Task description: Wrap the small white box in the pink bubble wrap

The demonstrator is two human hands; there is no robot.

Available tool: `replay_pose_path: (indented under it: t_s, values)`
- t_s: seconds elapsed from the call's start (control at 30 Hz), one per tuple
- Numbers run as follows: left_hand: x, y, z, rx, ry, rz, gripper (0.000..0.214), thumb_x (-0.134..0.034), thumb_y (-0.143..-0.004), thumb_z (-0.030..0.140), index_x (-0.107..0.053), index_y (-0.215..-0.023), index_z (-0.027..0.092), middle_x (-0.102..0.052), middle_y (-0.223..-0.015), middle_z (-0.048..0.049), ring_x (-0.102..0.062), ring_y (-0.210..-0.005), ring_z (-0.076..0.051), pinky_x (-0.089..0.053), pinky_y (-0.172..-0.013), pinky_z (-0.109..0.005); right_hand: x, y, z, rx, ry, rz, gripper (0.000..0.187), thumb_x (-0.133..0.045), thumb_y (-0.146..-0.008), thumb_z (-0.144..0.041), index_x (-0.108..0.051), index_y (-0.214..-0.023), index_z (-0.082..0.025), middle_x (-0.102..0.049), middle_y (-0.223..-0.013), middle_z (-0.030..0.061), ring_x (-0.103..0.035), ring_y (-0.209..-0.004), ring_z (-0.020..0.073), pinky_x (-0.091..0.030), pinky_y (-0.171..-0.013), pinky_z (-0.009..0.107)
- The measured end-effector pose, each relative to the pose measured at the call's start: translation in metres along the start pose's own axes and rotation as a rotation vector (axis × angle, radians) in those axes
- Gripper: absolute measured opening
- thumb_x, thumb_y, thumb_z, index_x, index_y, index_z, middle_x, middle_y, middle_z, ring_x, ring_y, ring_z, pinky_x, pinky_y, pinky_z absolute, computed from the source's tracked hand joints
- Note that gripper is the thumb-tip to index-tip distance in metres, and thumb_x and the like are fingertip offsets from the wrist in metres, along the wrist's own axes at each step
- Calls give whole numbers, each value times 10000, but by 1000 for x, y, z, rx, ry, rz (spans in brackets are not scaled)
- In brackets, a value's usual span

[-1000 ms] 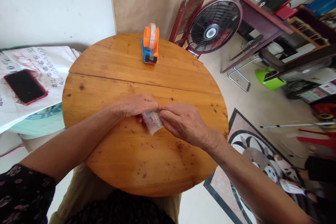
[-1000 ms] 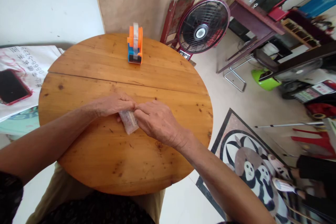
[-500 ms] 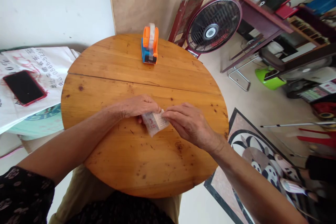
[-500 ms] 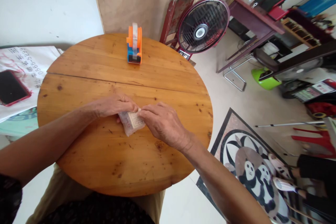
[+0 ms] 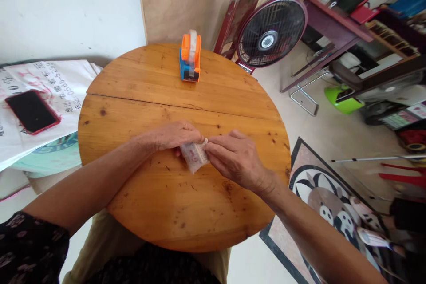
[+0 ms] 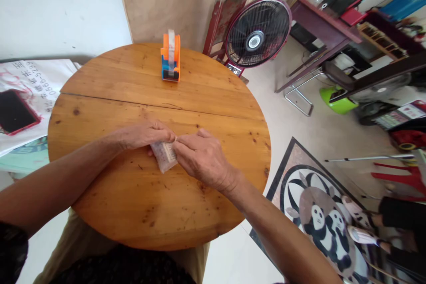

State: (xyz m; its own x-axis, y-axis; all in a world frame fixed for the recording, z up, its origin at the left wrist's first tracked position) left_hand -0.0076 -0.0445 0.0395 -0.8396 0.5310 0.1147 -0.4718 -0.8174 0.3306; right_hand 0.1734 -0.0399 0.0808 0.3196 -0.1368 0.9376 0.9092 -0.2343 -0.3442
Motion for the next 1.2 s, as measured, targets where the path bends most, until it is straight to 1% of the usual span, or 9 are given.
replay_pose_path:
  t_s: [0.23, 0.33, 0.47, 0.53, 0.63, 0.77, 1.0, 1.07, 1.2]
  values:
    - [-1, -1, -5, -45, 65, -50, 262, -529, -819, 336, -624, -652, 158, -550, -558, 11, -488, -464, -97, -402, -429, -193, -8, 5, 1, -73, -53, 87, 110, -538, -939, -157, -607, -863, -198, -724, -817, 11, -610, -686, 123, -384, -677, 295]
    - [-2, -2, -7, -33, 108, -60, 234, -564, -808, 341, -698, -777, 152, -578, -599, 9, -499, -484, -98, -421, -443, -193, -8, 10, 4, -125, -115, 172, 76, -572, -941, -158, -638, -954, -192, -738, -876, 37, -637, -741, 141, -427, -713, 296]
    - [-3, -3, -10, -19, 164, -11, 305, -596, -809, 376, -735, -968, 156, -652, -708, -15, -566, -557, -120, -473, -477, -204, -1, 22, 8, -268, -225, 255, 138, -585, -944, -146, -682, -1022, -205, -722, -936, 56, -653, -834, 158, -472, -750, 297]
    - [-3, -3, -10, -22, 186, 17, 353, -613, -804, 399, -731, -1032, 157, -684, -767, -32, -599, -598, -133, -483, -487, -207, 3, 27, 6, -312, -251, 250, 189, -572, -951, -157, -693, -1078, -225, -696, -911, 47, -633, -798, 151, -477, -723, 289]
    - [-3, -1, -7, -44, 173, 79, 399, -620, -793, 422, -727, -1071, 155, -715, -822, -46, -632, -660, -153, -492, -522, -217, 6, 29, -2, -296, -215, 176, 225, -556, -964, -209, -678, -1153, -226, -664, -839, 26, -571, -696, 134, -450, -655, 274]
    - [-2, 1, -4, -95, 112, 155, 391, -622, -772, 412, -743, -1039, 152, -741, -871, -53, -655, -747, -175, -518, -629, -246, 4, 26, -10, -243, -157, 92, 211, -526, -978, -248, -682, -1115, -207, -649, -808, 20, -529, -662, 133, -407, -613, 265]
    - [-3, -4, -9, -100, 116, 203, 411, -671, -722, 409, -742, -1029, 145, -749, -949, -66, -657, -795, -190, -519, -685, -274, -1, 25, -4, -265, -322, 34, 149, -516, -973, -198, -664, -958, -201, -676, -860, 36, -584, -728, 132, -459, -644, 240]
    - [-3, -4, -10, -98, 120, 211, 410, -674, -718, 409, -742, -1026, 147, -748, -950, -67, -659, -799, -192, -523, -694, -282, -3, 27, -1, -258, -382, 72, 142, -520, -967, -188, -654, -922, -197, -676, -872, 44, -604, -753, 133, -484, -659, 238]
    - [-3, -4, -9, -88, 160, 211, 406, -671, -714, 400, -742, -1026, 149, -750, -934, -64, -666, -784, -188, -537, -692, -283, -6, 32, 2, -274, -523, 228, 104, -548, -950, -150, -640, -951, -198, -682, -911, 50, -647, -837, 135, -532, -719, 242]
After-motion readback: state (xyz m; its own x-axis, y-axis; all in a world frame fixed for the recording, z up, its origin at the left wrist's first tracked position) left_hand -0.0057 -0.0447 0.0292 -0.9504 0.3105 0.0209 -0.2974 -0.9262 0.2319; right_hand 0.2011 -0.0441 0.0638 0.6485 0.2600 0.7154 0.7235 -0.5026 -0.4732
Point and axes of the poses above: each hand's wrist, its own y-axis away from the middle knuckle, its own x-axis out of the back of the hand, z = x × y, the point moved 2 cm from there along -y, towards the middle knuckle
